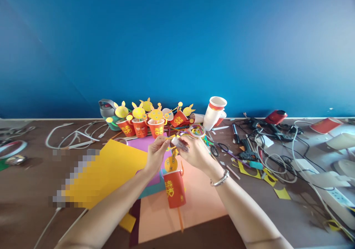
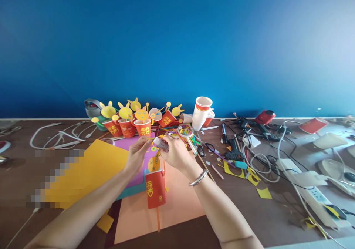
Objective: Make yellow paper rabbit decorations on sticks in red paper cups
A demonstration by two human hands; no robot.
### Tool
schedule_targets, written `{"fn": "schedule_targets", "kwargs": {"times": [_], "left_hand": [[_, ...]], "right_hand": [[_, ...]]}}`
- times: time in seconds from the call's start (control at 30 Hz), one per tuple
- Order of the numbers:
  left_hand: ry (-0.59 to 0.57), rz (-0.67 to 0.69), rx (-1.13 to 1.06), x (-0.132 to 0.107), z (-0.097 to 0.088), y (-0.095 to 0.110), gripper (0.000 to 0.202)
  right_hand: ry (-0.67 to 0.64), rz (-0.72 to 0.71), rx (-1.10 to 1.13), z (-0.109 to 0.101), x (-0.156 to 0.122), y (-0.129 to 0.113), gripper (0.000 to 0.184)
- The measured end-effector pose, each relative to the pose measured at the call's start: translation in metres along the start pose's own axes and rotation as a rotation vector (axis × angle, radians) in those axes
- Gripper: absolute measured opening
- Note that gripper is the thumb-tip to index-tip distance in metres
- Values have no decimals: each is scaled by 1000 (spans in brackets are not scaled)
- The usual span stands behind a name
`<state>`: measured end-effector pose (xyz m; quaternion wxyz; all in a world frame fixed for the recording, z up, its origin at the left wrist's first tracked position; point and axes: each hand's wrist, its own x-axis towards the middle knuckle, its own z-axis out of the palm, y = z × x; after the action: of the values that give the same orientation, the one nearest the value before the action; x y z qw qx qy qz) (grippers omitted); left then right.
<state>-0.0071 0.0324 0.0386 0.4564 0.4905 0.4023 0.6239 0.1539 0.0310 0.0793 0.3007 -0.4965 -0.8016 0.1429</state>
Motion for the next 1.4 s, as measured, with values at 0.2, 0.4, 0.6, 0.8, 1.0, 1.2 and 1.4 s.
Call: {"fn": "schedule_targets", "kwargs": {"times": [0.2, 0.4, 0.6, 0.8, 1.0, 1.2, 1.4], "left_hand": [[1, 14, 39, 1, 0, 3, 20], [8, 11, 39, 4, -2, 5, 20], [63, -62, -65, 7, -4, -1, 21], [82, 6, 68, 8, -6, -3, 22], [11, 126, 258, 5, -5, 1, 20], [-10, 201, 307, 3, -4, 6, 21], [-17, 219, 288, 2, -5, 6, 20]], "right_hand": [[15, -25, -16, 3, -1, 3, 12], [1, 13, -30, 3, 2, 3, 14], [2, 48, -1, -1, 1, 9, 17], [-29, -24, 38, -8, -2, 2, 23], [-57, -53, 41, -11, -3, -5, 20], [-47, -88, 73, -14, -2, -7, 12], [-40, -64, 112, -15, -2, -6, 12]]}}
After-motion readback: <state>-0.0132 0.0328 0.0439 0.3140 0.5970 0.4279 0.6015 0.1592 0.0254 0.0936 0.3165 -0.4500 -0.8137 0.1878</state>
